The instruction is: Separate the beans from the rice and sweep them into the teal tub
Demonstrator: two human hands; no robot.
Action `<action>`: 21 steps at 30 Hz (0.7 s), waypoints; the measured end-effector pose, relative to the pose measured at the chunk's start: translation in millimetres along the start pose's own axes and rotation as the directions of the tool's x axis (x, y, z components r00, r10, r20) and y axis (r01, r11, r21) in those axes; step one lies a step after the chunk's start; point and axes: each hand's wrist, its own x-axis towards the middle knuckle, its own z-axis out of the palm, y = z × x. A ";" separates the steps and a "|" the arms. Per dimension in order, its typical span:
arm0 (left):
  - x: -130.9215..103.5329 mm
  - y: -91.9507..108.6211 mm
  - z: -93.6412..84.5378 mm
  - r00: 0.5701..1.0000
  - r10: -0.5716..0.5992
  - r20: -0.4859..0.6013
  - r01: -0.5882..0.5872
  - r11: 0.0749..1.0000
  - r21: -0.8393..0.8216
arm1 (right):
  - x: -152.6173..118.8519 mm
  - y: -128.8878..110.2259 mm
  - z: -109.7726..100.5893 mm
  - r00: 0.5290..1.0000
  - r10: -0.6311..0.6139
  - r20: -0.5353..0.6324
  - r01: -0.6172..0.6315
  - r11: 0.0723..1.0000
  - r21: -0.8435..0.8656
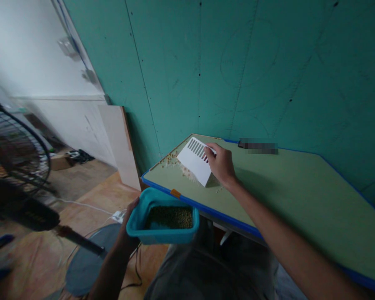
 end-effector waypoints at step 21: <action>10.0 -11.3 -12.1 0.997 0.008 0.077 -0.009 1.000 0.003 | 8.6 15.4 -4.4 0.996 0.006 -0.094 -0.017 0.993 -0.118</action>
